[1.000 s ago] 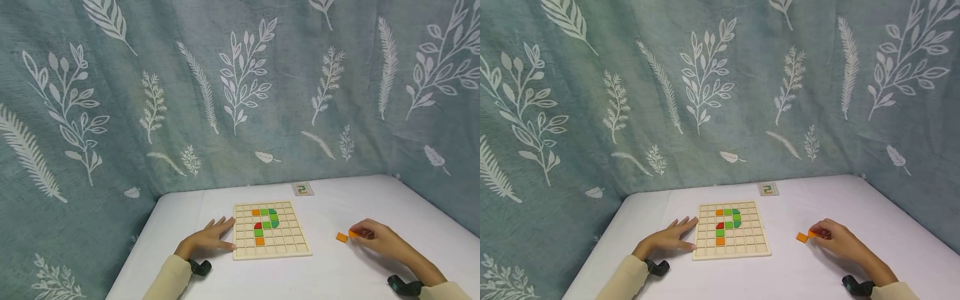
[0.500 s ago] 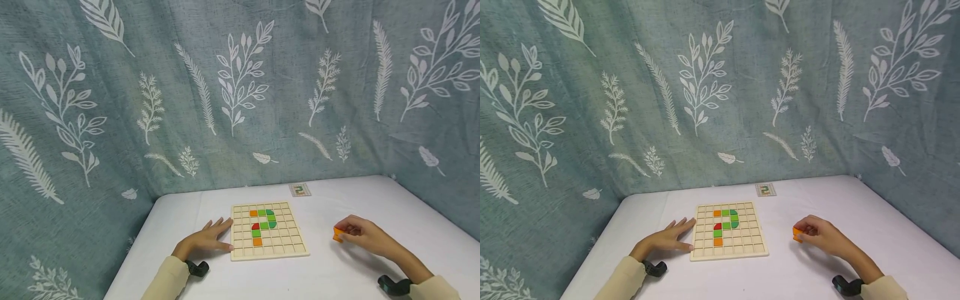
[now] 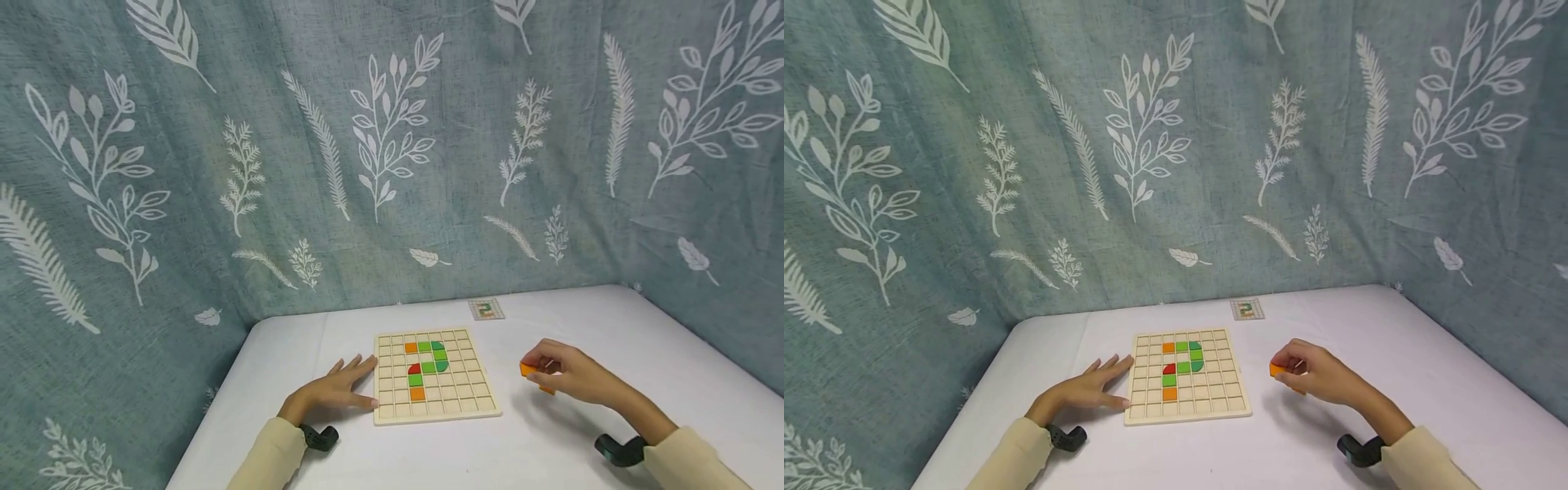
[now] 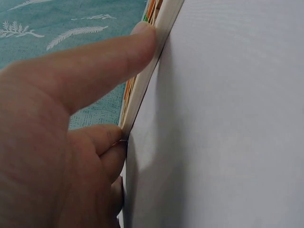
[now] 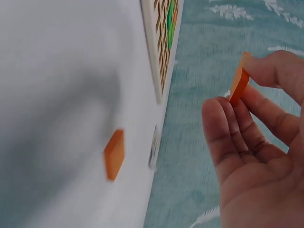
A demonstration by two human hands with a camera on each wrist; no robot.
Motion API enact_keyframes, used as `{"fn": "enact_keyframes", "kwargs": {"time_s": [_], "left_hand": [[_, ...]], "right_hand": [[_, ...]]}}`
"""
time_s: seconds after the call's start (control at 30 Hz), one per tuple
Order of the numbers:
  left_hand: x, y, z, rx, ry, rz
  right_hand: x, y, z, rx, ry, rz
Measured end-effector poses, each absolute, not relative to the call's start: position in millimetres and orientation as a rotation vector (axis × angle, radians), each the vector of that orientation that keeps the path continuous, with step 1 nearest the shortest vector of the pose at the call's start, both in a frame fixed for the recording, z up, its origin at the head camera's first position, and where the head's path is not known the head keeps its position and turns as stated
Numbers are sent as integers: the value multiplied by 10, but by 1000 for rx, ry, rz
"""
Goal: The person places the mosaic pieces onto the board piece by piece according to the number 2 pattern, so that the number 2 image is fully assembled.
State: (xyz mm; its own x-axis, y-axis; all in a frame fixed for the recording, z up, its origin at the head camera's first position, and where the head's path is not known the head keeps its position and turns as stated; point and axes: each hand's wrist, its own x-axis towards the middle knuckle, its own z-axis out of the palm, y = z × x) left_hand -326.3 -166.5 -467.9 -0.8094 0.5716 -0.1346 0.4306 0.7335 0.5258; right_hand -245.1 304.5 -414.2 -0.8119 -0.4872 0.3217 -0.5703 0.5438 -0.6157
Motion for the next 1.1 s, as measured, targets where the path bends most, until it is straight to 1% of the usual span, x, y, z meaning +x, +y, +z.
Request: {"fn": "enact_keyframes", "kwargs": {"time_s": [0.63, 1.1], "left_hand": [[-3260, -1667, -4672, 787, 2664, 689], [-3236, -1670, -4695, 768, 2673, 689]], "right_hand": [[-2678, 2488, -4033, 1055, -2713, 1139], [-2766, 2148, -4078, 1089, -2721, 1117]]}}
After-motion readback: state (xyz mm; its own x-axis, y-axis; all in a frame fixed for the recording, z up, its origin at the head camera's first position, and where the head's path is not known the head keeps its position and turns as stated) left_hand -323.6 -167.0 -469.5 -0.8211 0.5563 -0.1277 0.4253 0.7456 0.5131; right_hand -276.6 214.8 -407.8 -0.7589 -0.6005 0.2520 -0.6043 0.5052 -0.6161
